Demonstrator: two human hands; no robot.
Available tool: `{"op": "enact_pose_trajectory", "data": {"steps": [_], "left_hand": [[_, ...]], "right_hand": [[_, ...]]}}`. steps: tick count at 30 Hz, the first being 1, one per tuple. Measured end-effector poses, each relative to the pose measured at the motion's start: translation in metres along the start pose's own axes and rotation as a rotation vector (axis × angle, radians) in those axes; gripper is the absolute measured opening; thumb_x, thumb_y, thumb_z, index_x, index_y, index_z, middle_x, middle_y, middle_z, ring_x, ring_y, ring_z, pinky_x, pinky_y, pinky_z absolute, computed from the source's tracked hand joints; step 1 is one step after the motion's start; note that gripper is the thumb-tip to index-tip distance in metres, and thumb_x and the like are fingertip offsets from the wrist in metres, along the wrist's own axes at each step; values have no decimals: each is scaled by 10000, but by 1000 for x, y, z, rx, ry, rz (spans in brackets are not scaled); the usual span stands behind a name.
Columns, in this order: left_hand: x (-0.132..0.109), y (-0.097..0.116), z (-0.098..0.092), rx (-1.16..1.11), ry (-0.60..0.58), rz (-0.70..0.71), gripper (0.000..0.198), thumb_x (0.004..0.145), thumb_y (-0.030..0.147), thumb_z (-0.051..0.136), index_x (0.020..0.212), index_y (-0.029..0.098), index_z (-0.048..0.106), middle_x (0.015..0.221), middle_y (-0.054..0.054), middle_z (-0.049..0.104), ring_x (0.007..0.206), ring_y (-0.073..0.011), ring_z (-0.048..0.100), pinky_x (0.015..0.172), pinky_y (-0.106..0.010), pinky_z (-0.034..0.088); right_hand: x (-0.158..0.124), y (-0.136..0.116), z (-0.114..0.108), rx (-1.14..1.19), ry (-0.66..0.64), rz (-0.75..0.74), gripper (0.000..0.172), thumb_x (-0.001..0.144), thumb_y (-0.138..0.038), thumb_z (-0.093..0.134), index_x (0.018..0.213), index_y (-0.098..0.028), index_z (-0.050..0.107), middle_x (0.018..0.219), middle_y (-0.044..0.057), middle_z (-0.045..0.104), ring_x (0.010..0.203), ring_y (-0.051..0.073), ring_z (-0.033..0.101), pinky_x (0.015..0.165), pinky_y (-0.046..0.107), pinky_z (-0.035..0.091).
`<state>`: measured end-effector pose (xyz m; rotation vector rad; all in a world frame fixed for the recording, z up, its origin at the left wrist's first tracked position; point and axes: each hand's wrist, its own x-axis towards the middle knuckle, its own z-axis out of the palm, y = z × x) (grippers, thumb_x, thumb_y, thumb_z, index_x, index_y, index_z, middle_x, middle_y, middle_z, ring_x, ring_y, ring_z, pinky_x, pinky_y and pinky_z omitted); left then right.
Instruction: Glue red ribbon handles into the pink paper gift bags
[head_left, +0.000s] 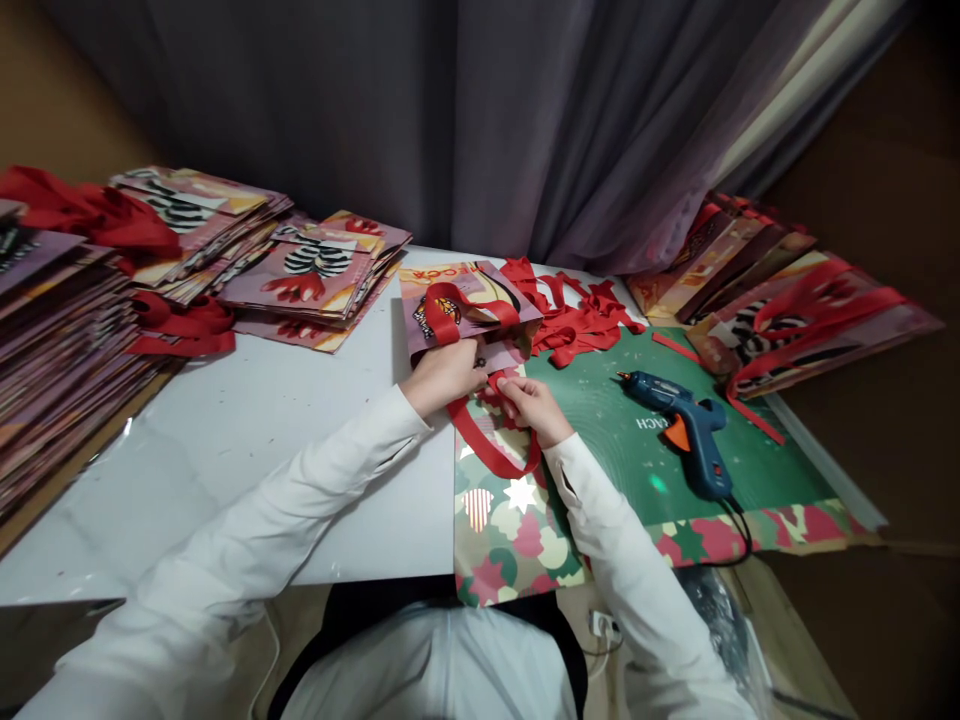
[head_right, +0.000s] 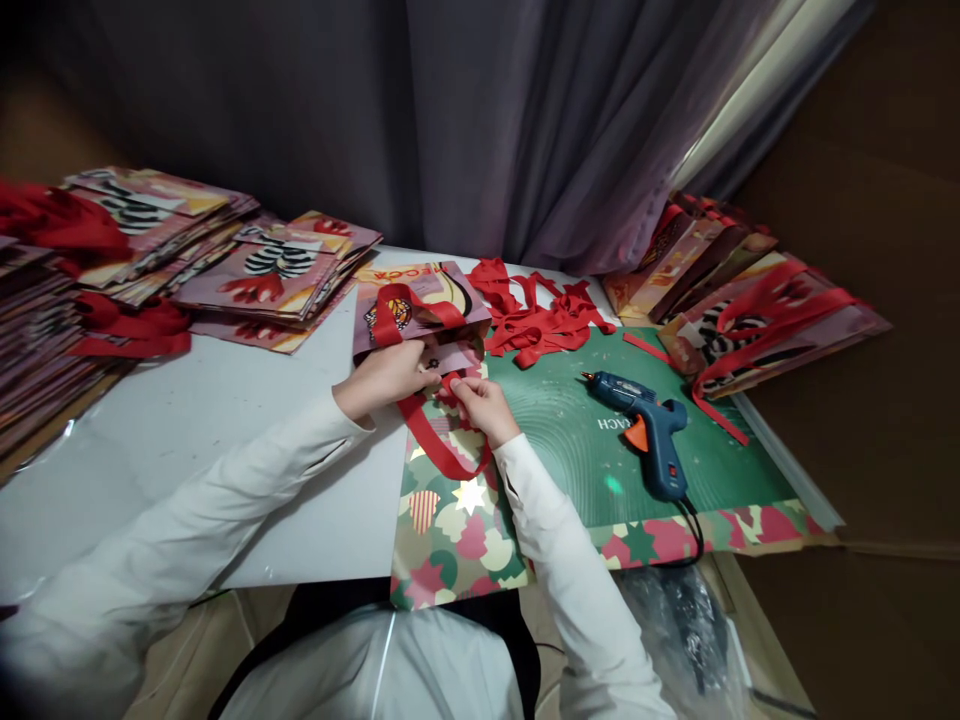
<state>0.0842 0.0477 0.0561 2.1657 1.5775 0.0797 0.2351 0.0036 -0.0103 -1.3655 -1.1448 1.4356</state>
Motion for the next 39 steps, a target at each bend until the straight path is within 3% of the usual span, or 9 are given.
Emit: {"op": "enact_pose_trajectory", "data": {"steps": [13, 21, 33, 39], "left_hand": [[-1, 2, 1, 79, 6, 10, 337, 887, 369, 577, 1153, 162, 588, 1040, -110, 705, 990, -264, 671, 782, -292, 471], [0, 2, 2, 74, 38, 13, 336, 885, 380, 595, 1153, 176, 595, 1075, -113, 704, 1014, -268, 672, 793, -297, 482], [2, 2, 10, 77, 45, 27, 264, 914, 332, 557, 1134, 190, 585, 1124, -119, 695, 1022, -262, 678, 830, -328, 495], [-1, 6, 10, 95, 41, 21, 261, 925, 327, 540, 1138, 182, 578, 1103, -112, 703, 1015, -250, 681, 823, -311, 496]], "right_hand": [[3, 3, 6, 89, 104, -43, 390, 723, -559, 668, 761, -172, 644, 420, -94, 402, 351, 47, 248, 371, 219, 155], [3, 3, 9, 125, 137, -96, 414, 627, -556, 720, 756, -172, 637, 407, -111, 396, 350, 40, 243, 372, 219, 134], [7, 13, 18, 162, 284, -178, 331, 657, -496, 676, 632, -191, 551, 411, -94, 429, 396, 56, 325, 408, 214, 231], [5, 14, 23, 164, 310, -222, 290, 752, -467, 611, 682, -198, 529, 426, -94, 432, 409, 72, 375, 424, 213, 289]]}}
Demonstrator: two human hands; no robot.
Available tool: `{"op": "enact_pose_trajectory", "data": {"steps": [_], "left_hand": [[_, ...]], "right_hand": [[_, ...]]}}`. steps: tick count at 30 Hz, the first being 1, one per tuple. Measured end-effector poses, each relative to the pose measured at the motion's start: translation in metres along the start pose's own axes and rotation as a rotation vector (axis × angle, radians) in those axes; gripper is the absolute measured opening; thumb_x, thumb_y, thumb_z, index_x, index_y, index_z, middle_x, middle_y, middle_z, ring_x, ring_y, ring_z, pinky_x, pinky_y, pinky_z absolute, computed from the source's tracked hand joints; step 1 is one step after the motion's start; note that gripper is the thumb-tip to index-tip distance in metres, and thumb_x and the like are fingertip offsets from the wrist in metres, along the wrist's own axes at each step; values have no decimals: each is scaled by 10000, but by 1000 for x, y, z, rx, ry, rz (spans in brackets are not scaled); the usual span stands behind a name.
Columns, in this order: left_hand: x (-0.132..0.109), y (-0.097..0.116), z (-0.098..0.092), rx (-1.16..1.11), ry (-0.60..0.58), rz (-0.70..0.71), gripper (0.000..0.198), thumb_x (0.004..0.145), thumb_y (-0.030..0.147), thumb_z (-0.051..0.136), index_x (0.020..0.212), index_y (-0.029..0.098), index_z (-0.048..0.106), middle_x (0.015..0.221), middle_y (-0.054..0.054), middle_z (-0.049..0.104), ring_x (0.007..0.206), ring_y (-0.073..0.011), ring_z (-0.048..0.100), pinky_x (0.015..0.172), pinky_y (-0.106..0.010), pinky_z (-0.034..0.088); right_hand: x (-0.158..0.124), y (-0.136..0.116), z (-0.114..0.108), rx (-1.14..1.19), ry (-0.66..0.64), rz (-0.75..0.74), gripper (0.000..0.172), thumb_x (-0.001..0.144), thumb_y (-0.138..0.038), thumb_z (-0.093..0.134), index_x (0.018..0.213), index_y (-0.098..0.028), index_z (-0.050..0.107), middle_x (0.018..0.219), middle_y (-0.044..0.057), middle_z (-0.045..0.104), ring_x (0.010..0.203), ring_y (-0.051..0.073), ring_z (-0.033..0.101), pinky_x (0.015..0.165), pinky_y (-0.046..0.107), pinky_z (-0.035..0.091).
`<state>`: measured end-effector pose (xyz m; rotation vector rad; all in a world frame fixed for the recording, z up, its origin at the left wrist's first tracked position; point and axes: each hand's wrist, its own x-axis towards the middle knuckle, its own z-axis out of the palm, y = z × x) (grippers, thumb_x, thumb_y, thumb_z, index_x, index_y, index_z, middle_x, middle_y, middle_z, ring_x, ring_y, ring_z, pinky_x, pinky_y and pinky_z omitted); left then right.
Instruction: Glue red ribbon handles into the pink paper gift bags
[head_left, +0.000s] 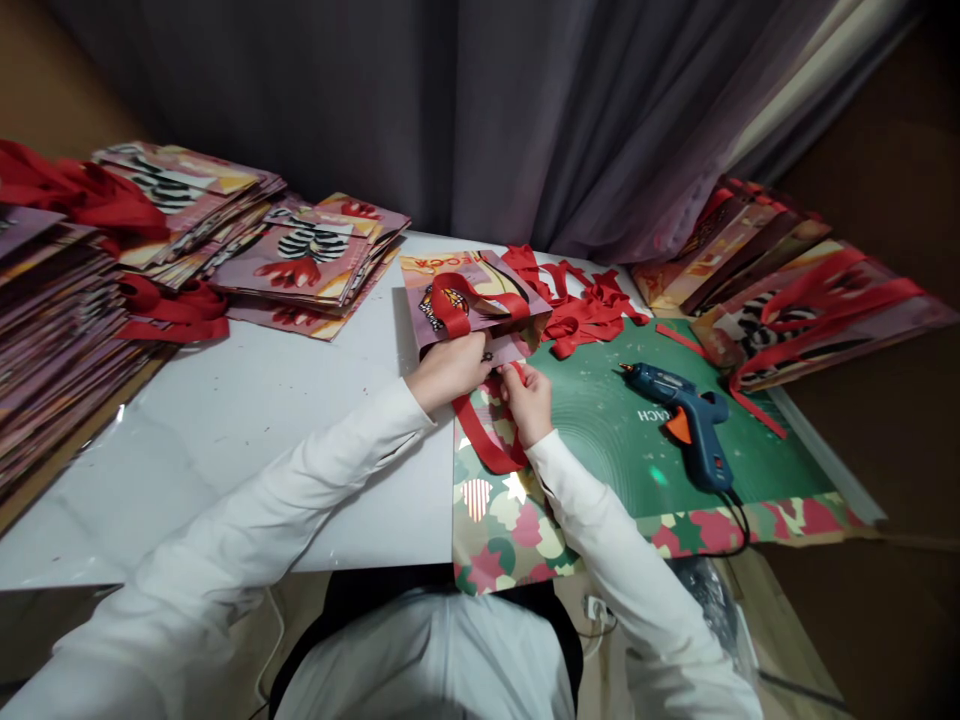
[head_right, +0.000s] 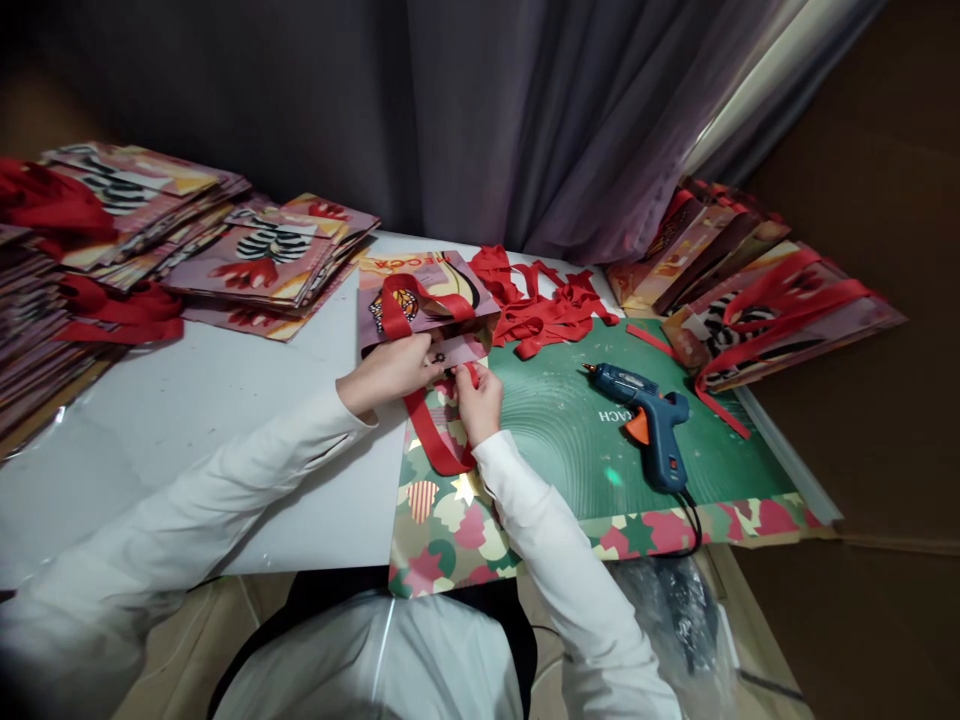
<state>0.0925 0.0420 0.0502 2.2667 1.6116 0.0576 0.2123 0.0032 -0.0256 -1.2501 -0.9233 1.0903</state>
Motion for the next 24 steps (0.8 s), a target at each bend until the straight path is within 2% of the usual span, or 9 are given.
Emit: {"op": "enact_pose_trajectory", "data": {"steps": [4, 8, 13, 16, 19, 21, 24], "left_hand": [[-2, 2, 1, 17, 1, -6, 275, 935, 323, 516, 1139, 149, 575, 1074, -135, 705, 1013, -279, 684, 801, -325, 500], [-4, 4, -2, 30, -6, -3, 280, 938, 322, 507, 1130, 131, 577, 1066, -144, 704, 1012, -289, 685, 791, -327, 503], [-6, 5, -4, 41, -15, 2, 292, 948, 353, 495, 1126, 138, 580, 1055, -138, 707, 998, -280, 689, 783, -320, 505], [-5, 6, -2, 53, -22, 26, 309, 956, 382, 480, 1138, 155, 583, 1023, -119, 716, 970, -265, 697, 765, -311, 507], [-11, 7, -2, 86, -17, 79, 310, 964, 357, 466, 1195, 181, 574, 1057, -104, 717, 975, -253, 696, 771, -310, 511], [-20, 8, -2, 139, -9, 82, 297, 957, 302, 475, 1188, 160, 597, 1076, -137, 713, 1000, -285, 688, 807, -353, 514], [-36, 8, -3, 238, -15, 35, 279, 951, 245, 468, 1024, 71, 674, 984, -223, 716, 984, -366, 681, 816, -440, 513]], "right_hand": [[1, 2, -1, 9, -48, -12, 309, 803, -488, 573, 696, -207, 503, 446, -73, 482, 415, 80, 410, 424, 209, 313], [3, 7, -4, 8, -129, -42, 405, 776, -597, 604, 716, -222, 462, 516, -35, 603, 424, 77, 440, 409, 196, 305], [7, 9, -4, 48, -158, -27, 509, 717, -703, 625, 728, -239, 415, 539, -29, 650, 363, 59, 362, 371, 193, 258], [9, 6, -5, 30, -173, 24, 531, 713, -733, 602, 668, -232, 431, 503, -13, 627, 322, 41, 245, 339, 210, 175], [10, 2, -9, -32, -190, 39, 542, 730, -726, 581, 580, -215, 479, 399, -21, 522, 310, 44, 216, 335, 222, 145], [11, 1, -11, -50, -176, 57, 539, 748, -710, 568, 558, -212, 495, 351, -36, 455, 307, 56, 230, 329, 219, 173], [12, 4, -13, -67, -139, 74, 495, 785, -657, 551, 580, -211, 492, 361, -30, 469, 321, 62, 251, 333, 206, 224]]}}
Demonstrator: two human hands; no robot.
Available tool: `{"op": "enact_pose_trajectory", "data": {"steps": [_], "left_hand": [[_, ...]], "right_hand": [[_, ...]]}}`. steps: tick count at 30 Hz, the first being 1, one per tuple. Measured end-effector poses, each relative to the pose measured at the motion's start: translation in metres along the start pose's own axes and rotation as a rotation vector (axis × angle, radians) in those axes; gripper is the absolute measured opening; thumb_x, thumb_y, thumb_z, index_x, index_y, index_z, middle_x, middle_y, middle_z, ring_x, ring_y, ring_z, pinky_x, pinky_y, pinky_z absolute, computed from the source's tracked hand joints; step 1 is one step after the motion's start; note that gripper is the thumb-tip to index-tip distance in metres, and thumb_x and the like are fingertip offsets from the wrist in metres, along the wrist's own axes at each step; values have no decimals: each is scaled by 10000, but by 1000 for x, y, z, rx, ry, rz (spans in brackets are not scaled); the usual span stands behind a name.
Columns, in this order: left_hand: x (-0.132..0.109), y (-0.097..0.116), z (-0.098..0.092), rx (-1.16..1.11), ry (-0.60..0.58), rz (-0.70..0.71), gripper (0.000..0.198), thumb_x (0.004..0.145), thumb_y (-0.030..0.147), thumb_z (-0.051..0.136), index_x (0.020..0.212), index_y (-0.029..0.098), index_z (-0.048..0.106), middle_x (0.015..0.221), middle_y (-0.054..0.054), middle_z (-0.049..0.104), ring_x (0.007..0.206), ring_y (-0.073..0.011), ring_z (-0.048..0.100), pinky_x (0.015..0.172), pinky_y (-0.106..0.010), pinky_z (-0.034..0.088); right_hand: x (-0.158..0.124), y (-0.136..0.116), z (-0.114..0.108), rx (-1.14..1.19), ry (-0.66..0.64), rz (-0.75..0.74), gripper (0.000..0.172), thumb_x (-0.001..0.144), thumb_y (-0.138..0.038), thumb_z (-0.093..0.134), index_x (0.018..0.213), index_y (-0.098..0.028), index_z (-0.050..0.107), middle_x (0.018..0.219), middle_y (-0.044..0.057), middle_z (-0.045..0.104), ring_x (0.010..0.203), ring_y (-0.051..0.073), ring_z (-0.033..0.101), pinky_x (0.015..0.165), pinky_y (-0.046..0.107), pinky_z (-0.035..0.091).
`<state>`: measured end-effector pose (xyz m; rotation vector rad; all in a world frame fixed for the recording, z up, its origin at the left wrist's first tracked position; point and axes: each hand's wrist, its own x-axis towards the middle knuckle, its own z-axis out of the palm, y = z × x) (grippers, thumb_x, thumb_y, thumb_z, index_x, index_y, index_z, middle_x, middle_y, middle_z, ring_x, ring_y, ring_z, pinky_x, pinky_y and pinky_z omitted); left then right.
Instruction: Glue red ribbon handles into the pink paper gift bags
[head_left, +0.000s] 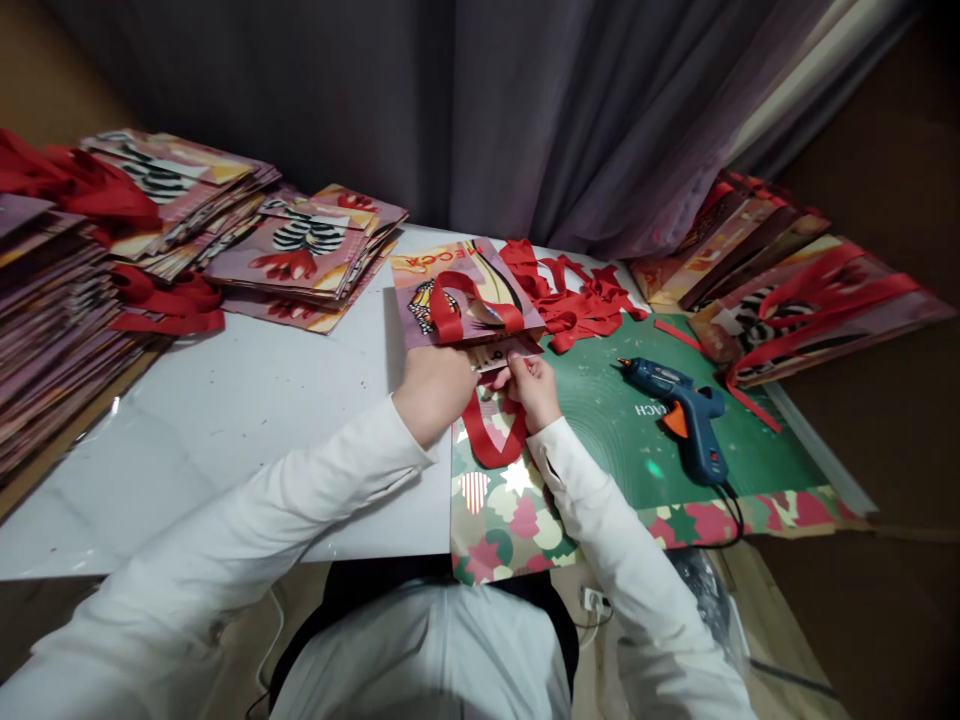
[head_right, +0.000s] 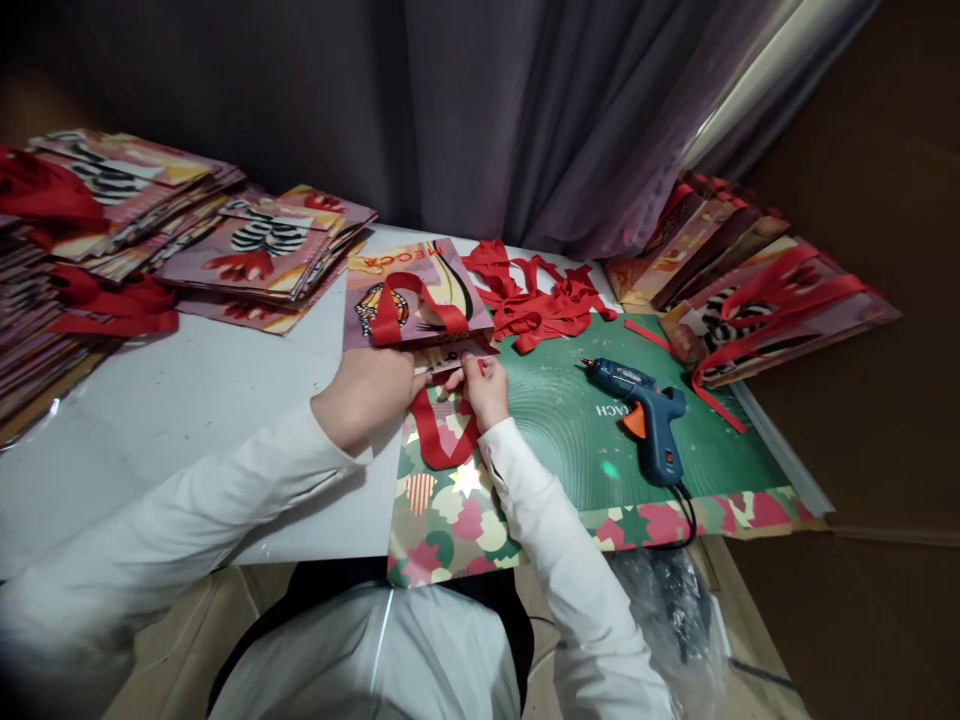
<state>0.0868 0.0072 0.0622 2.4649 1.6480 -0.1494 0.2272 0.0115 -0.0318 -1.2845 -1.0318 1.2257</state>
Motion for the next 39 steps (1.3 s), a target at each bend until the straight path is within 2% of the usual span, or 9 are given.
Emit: {"op": "enact_pose_trajectory", "data": {"steps": [4, 7, 9, 11, 14, 16, 26, 34, 39], "left_hand": [[-8, -4, -3, 85, -18, 2, 280, 908, 76, 420, 966, 55, 694, 919, -215, 725, 922, -349, 694, 772, -417, 522], [-5, -9, -2, 112, 32, 34, 327, 895, 39, 384, 1020, 82, 684, 957, -189, 726, 926, -312, 690, 782, -396, 520], [-3, -12, 1, 112, 68, 56, 316, 892, 47, 393, 1012, 90, 682, 922, -180, 726, 891, -305, 693, 758, -391, 521], [-3, -13, 7, 105, 103, 78, 283, 889, 62, 419, 988, 86, 683, 883, -186, 720, 845, -314, 695, 724, -397, 519], [-6, -13, 20, 92, 168, 131, 252, 905, 100, 443, 1006, 73, 672, 871, -196, 708, 807, -325, 689, 689, -406, 507], [-9, -14, 29, 91, 209, 175, 271, 915, 87, 416, 1025, 75, 664, 847, -184, 701, 801, -315, 681, 687, -402, 497], [-29, -38, 82, 172, 621, 598, 343, 966, 82, 386, 1158, 153, 661, 1101, -119, 706, 1167, -229, 581, 1025, -385, 395], [-26, -64, 71, -18, 446, 612, 462, 850, 234, 565, 1293, 357, 617, 1440, -84, 495, 1465, -384, 198, 1109, -609, 132], [-18, -70, 66, -59, 382, 616, 578, 827, 163, 528, 1356, 393, 560, 1459, -84, 455, 1447, -397, 193, 1051, -613, 229]], "right_hand": [[1, 4, -1, -186, 123, -13, 378, 859, -519, 479, 738, -170, 556, 546, 33, 600, 398, 85, 373, 407, 216, 348], [-3, -4, -6, -394, 349, -160, 457, 798, -384, 584, 1142, -89, 527, 1012, 171, 651, 773, 193, 598, 706, 339, 512], [-7, -16, -11, -669, 472, -389, 699, 764, -315, 634, 1368, -76, 376, 1352, 258, 470, 1180, 300, 506, 958, 467, 440], [-10, -32, -14, -989, 404, -610, 732, 802, -279, 611, 1450, -101, 320, 1492, 251, 330, 1366, 340, 325, 1070, 527, 327], [-8, -56, -16, -1289, 63, -701, 524, 871, -204, 532, 1385, -134, 458, 1410, 186, 488, 1292, 310, 408, 1050, 451, 359], [-4, -68, -15, -1424, -39, -653, 402, 884, -138, 486, 1278, -148, 560, 1258, 151, 610, 1150, 288, 501, 942, 384, 423], [6, -94, -13, -1661, 27, -478, 292, 855, -7, 477, 1027, -172, 647, 1069, 113, 682, 1010, 275, 554, 636, 321, 416], [13, -104, -15, -1678, -5, -450, 197, 947, -171, 475, 1035, -171, 651, 1083, 135, 683, 1028, 287, 580, 670, 336, 439], [-2, -105, -22, -1543, -122, -484, 398, 847, -131, 596, 1243, -150, 565, 1222, 142, 640, 1056, 273, 595, 811, 355, 472]]}}
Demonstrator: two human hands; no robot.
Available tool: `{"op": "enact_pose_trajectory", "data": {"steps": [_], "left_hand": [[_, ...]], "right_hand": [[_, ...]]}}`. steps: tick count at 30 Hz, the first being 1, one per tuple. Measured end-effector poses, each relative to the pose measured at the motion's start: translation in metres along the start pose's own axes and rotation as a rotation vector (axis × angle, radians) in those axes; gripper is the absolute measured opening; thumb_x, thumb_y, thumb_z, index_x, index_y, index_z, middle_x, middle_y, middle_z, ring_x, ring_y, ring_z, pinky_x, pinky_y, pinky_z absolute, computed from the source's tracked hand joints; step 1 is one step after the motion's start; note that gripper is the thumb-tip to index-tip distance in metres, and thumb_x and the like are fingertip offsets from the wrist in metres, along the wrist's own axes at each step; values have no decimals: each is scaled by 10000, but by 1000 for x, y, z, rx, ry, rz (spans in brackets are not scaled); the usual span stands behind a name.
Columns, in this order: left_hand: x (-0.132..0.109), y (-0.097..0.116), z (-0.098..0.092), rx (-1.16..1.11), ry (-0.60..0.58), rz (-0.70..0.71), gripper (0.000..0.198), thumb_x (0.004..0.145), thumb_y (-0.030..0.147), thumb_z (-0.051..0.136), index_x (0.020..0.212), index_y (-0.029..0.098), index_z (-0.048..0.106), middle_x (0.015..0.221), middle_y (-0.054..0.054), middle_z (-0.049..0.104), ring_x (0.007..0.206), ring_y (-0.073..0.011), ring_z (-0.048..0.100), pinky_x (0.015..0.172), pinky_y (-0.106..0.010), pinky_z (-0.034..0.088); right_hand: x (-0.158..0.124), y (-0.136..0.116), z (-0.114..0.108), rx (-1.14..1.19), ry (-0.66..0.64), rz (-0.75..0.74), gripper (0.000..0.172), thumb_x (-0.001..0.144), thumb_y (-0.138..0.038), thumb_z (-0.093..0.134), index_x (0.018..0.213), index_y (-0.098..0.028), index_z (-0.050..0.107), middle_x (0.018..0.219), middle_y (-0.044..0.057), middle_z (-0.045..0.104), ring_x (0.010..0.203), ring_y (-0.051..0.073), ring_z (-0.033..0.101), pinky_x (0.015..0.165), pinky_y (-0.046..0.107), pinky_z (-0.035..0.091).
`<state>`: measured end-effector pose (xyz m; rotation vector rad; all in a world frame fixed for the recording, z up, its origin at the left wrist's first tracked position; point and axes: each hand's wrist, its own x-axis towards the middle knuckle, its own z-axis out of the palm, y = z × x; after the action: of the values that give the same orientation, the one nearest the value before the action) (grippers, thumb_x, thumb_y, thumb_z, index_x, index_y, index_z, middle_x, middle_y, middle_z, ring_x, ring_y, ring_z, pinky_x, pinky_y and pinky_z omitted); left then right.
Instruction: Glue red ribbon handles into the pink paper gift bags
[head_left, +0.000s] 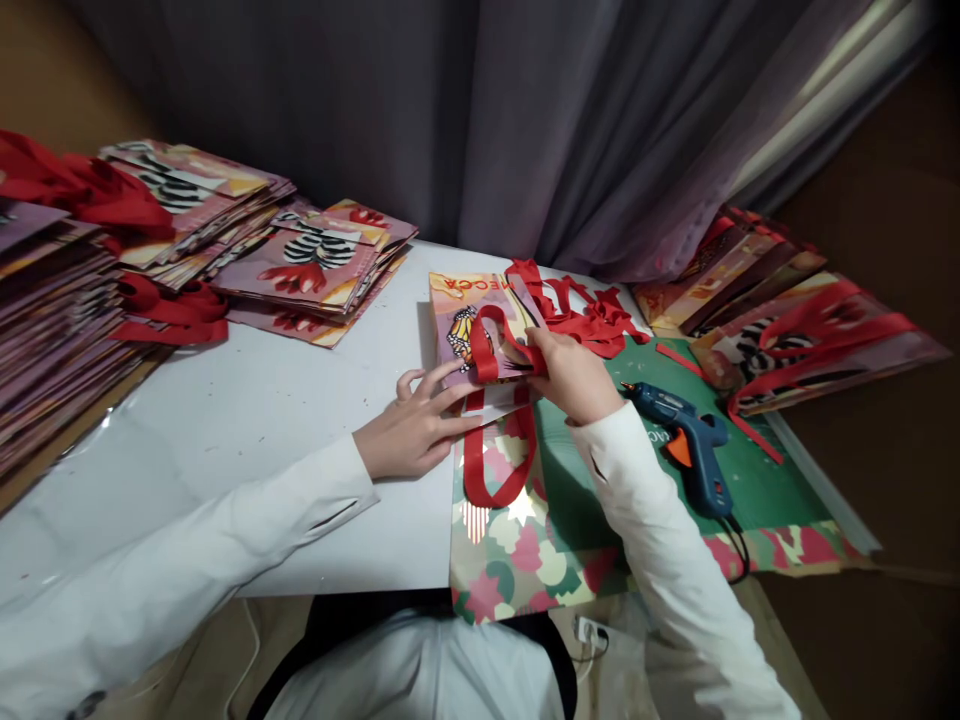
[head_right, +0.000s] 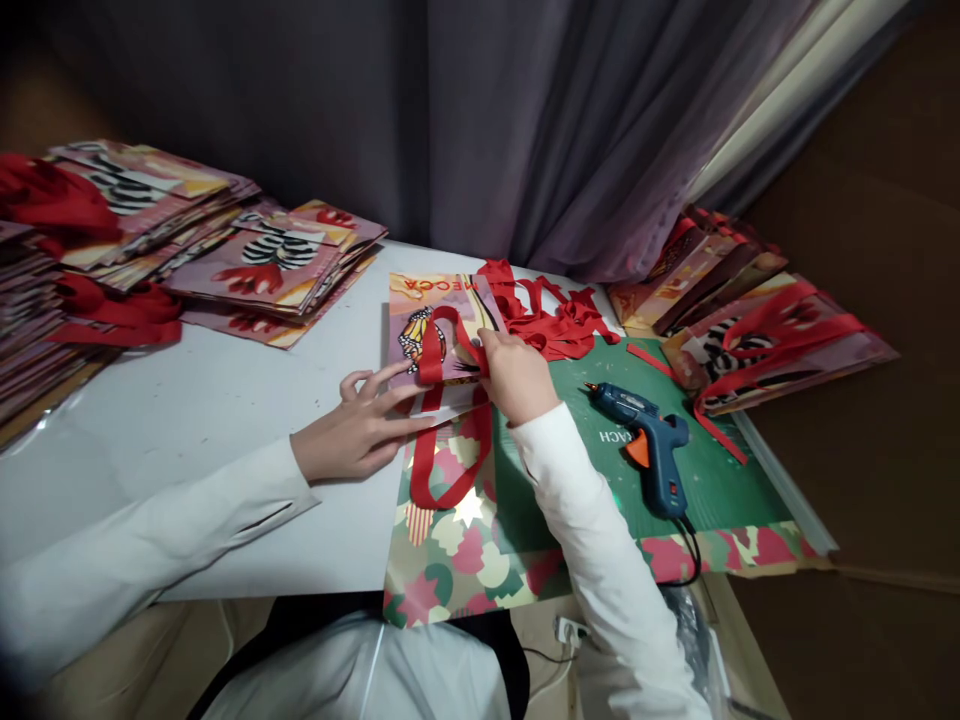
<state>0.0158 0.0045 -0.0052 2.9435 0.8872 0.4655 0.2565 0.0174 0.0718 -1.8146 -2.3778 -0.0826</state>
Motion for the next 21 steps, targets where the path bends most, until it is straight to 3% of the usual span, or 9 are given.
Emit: {"op": "enact_pose_trajectory", "data": {"steps": [2, 4, 5, 7, 9, 12, 17, 21], "left_hand": [[0, 0, 1, -1, 13, -1, 567, 820, 160, 526, 1338, 386, 577, 1467, -86, 449, 1435, -391, 220, 1007, -583, 284], [0, 1, 1, -3, 19, -2, 545, 817, 163, 527, 1317, 369, 599, 1469, -91, 445, 1425, -395, 238, 973, -561, 313], [0, 2, 1, -7, 19, -3, 542, 814, 164, 532, 1313, 365, 603, 1473, -91, 438, 1420, -398, 245, 967, -555, 318], [0, 2, 0, -21, 16, -10, 540, 809, 167, 542, 1308, 362, 608, 1485, -84, 422, 1416, -402, 250, 971, -546, 321], [0, 3, 0, -29, 11, -18, 503, 806, 169, 547, 1269, 344, 639, 1480, -83, 421, 1418, -406, 245, 981, -545, 320], [0, 3, -1, -27, -3, -22, 447, 803, 179, 558, 1211, 314, 678, 1462, -94, 427, 1417, -413, 244, 988, -554, 317], [-1, 3, 1, -31, 8, -13, 485, 816, 192, 564, 1269, 349, 637, 1471, -83, 412, 1430, -400, 223, 991, -539, 324], [-1, 2, 2, -13, -4, -12, 463, 817, 206, 566, 1253, 341, 642, 1465, -88, 427, 1439, -390, 204, 971, -533, 337]], "right_hand": [[-23, -15, 1, 79, 114, 14, 426, 850, -150, 592, 1272, -124, 535, 1241, 163, 611, 1082, 288, 574, 901, 403, 460], [-54, -38, 9, 138, 242, 116, 232, 927, -197, 490, 1122, -131, 598, 1092, 158, 631, 1031, 293, 567, 904, 444, 463], [-70, -51, 16, 184, 240, 109, 224, 948, -216, 458, 1096, -136, 605, 1094, 165, 620, 1030, 291, 563, 894, 443, 475], [-96, -73, 32, 222, 267, 113, 311, 925, -247, 506, 1208, -136, 570, 1282, 206, 526, 1182, 329, 495, 968, 496, 458], [-113, -86, 46, 253, 288, 133, 362, 915, -222, 506, 1268, -155, 545, 1342, 211, 471, 1235, 336, 459, 998, 530, 447], [-117, -89, 56, 339, 292, 125, 417, 914, -198, 488, 1330, -178, 506, 1370, 199, 458, 1269, 322, 452, 1021, 535, 449], [-96, -73, 58, 434, 279, 130, 473, 885, -189, 520, 1351, -166, 445, 1335, 186, 519, 1258, 304, 494, 1018, 499, 461], [-84, -64, 62, 317, 283, 334, 598, 859, -245, 567, 1403, -95, 369, 1222, 202, 572, 1031, 298, 633, 754, 388, 534]]}}
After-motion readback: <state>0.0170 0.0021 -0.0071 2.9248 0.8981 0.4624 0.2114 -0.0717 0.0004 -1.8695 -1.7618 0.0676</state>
